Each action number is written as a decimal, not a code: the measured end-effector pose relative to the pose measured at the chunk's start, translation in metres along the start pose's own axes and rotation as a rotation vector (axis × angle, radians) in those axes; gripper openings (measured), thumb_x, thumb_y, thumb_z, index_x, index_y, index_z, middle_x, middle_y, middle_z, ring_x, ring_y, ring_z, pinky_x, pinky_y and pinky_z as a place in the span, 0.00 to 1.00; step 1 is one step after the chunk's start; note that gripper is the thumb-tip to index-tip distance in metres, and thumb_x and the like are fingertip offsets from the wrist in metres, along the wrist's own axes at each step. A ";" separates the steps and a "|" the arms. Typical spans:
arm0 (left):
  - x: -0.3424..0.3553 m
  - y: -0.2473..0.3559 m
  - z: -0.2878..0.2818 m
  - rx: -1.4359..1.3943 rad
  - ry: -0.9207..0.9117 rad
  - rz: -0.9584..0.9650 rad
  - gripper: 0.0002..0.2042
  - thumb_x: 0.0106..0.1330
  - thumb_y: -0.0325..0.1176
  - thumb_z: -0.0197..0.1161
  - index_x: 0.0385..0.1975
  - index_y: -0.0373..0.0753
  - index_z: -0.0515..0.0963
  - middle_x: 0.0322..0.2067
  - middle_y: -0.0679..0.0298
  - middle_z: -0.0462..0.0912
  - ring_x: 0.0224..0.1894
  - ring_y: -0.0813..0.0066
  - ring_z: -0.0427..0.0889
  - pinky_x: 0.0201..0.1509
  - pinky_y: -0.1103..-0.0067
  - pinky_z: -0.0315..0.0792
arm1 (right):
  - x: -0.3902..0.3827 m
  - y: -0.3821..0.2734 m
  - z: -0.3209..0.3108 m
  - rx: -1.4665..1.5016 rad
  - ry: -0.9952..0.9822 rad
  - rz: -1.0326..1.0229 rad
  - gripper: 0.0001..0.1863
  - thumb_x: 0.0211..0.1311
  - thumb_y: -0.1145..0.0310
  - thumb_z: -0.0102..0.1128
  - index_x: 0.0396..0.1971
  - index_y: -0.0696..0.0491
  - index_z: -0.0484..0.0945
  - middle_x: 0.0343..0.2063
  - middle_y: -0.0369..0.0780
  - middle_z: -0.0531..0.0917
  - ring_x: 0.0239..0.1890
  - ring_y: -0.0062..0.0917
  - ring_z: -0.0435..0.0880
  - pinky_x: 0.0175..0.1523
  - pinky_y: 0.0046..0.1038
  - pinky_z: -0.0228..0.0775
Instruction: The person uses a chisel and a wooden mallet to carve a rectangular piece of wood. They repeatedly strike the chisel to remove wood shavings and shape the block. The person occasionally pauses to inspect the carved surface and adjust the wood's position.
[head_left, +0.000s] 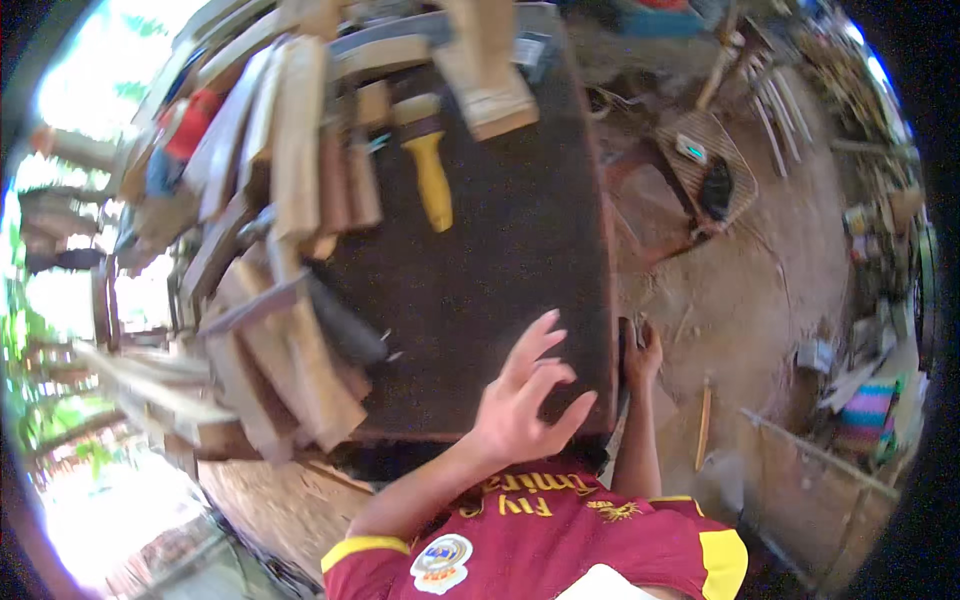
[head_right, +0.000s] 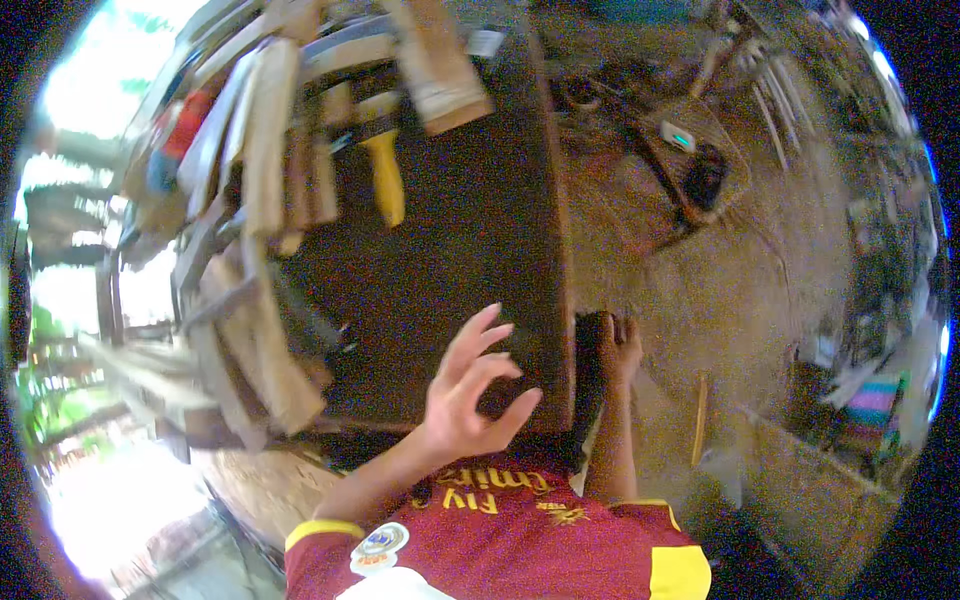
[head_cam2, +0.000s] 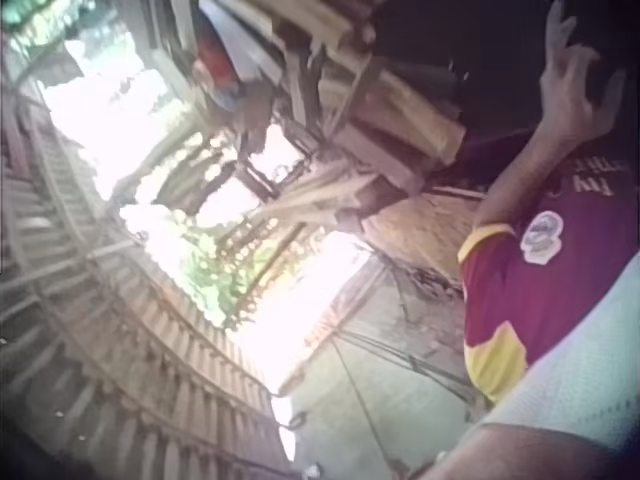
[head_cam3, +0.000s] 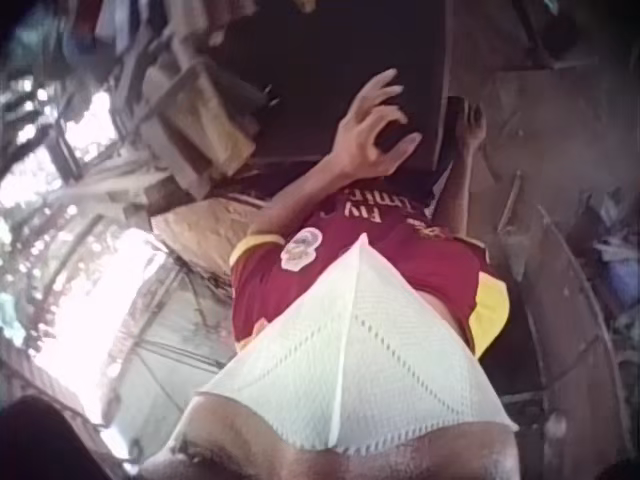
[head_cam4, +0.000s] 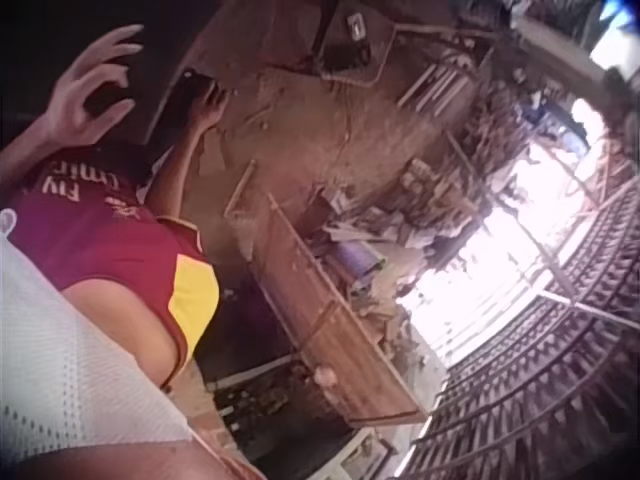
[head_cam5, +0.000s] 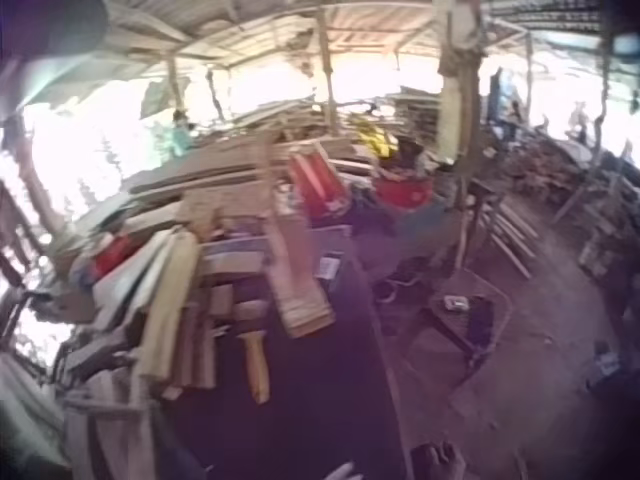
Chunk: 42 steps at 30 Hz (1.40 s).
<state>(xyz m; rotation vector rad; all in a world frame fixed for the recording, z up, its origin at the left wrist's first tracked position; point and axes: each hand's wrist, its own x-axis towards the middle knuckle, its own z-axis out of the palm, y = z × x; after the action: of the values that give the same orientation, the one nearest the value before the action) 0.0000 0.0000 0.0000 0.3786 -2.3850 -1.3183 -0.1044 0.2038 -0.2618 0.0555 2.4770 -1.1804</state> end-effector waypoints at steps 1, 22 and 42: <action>0.004 -0.006 0.019 -0.006 0.057 0.054 0.14 0.51 0.29 0.74 0.34 0.37 0.76 0.60 0.39 0.66 0.58 0.48 0.75 0.47 0.68 0.81 | 0.006 -0.006 -0.012 0.040 -0.081 0.094 0.28 0.62 0.58 0.62 0.56 0.61 0.73 0.49 0.51 0.80 0.55 0.37 0.78 0.60 0.33 0.66; -0.139 -0.062 -0.169 0.150 0.979 -0.138 0.25 0.61 0.28 0.64 0.57 0.33 0.65 0.56 0.53 0.71 0.52 0.65 0.74 0.51 0.74 0.73 | -0.132 -0.382 0.035 -0.143 -0.193 -1.260 0.31 0.55 0.63 0.68 0.57 0.58 0.70 0.54 0.50 0.76 0.55 0.41 0.77 0.58 0.38 0.69; -0.066 -0.079 -0.167 0.473 0.817 -0.312 0.40 0.51 0.31 0.66 0.66 0.35 0.54 0.60 0.43 0.67 0.62 0.45 0.69 0.65 0.64 0.63 | 0.022 -0.419 0.027 -0.253 0.156 -1.054 0.36 0.59 0.45 0.62 0.52 0.65 0.74 0.46 0.54 0.81 0.51 0.45 0.80 0.56 0.37 0.71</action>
<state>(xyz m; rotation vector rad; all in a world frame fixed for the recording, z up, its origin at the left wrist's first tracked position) 0.1385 -0.1385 -0.0001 1.1978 -1.9153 -0.4960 -0.2001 -0.0893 0.0246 -1.4134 2.8022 -1.1838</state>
